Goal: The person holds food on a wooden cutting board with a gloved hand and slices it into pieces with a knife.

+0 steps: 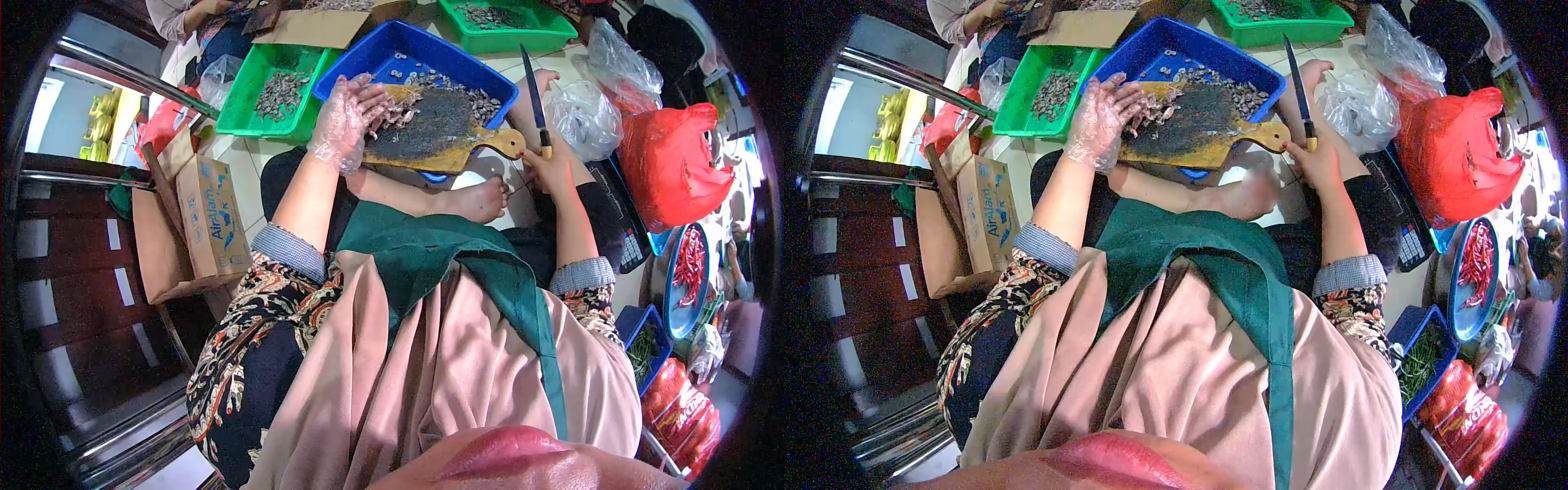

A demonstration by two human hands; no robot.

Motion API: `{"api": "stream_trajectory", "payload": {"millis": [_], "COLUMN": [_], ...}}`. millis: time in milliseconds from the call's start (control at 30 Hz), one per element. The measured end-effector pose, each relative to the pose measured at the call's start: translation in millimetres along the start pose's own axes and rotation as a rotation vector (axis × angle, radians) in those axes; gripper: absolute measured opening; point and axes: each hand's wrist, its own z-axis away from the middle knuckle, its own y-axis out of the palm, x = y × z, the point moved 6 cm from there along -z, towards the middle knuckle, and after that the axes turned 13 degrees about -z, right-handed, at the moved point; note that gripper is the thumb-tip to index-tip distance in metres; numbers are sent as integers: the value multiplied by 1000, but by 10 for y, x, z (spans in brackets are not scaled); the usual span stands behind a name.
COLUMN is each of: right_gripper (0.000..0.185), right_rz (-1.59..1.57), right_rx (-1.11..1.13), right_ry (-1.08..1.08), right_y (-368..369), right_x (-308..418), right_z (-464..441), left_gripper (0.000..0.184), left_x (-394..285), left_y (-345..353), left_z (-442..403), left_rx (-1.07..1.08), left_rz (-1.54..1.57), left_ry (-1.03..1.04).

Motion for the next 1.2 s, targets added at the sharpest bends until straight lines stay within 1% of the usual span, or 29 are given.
{"api": "stream_trajectory", "payload": {"millis": [100, 167, 267, 300, 400, 433, 533, 567, 667, 700, 800, 867, 900, 1000, 1033, 1133, 1200], "right_gripper": [32, 32, 30, 30, 31, 31, 32, 32, 32, 32, 31, 31, 31, 32, 33, 33, 33], "right_rz": [-1, -122, -122, -144, -179, -166, -145, -148, -92, -62, -51, -66, -73, -74, -84, -105, -108], "right_rx": [-47, -91, -114, -85, -98, -102, -96, -88, -81, -84, -98, -116, -122, -131, -130, -123, -110], "right_ry": [7, -70, -56, -46, -50, -54, -80, -96, -98, -91, -132, -148, -156, -143, -142, -142, -152], "right_y": [-122, -100, -41, -11, 40, 40, 41, 32, 37, 34, 43, 26, 33, 32, 36, 60, 79], "right_x": [100, 140, 213, 199, 225, 226, 225, 174, 112, 131, 192, 122, 114, 104, 119, 135, 144], "right_z": [208, 406, 659, 695, 748, 742, 651, 606, 546, 549, 595, 556, 548, 533, 535, 534, 530], "left_gripper": [57, 57, 54, 52, 42, 32, 28, 29, 31, 31, 28, 26, 25, 24, 21, 22, 19], "left_x": [38, -14, -20, -2, -6, -51, -228, -174, -137, -89, 35, 141, 102, -37, -86, -218, -196], "left_y": [-30, 23, 41, 30, 90, 110, 475, 510, 789, 808, 781, 708, 738, 728, 692, 569, 418], "left_z": [15, 87, 96, 74, 52, 37, 65, 8, -4, -27, -161, -321, -309, -250, -231, -204, -260], "left_rx": [37, -54, -132, -148, -166, -171, -175, -168, -116, -107, -110, -81, -68, -80, -139, -204, -165], "left_rz": [-3, -67, -199, -250, -748, -989, -1647, -1774, -2019, -2030, -2064, -2050, -2044, -1921, -1888, -1746, -1488], "left_ry": [8, 9, 30, 42, 197, 236, 760, 642, 467, 484, 434, 486, 509, 453, 527, 721, 530]}}
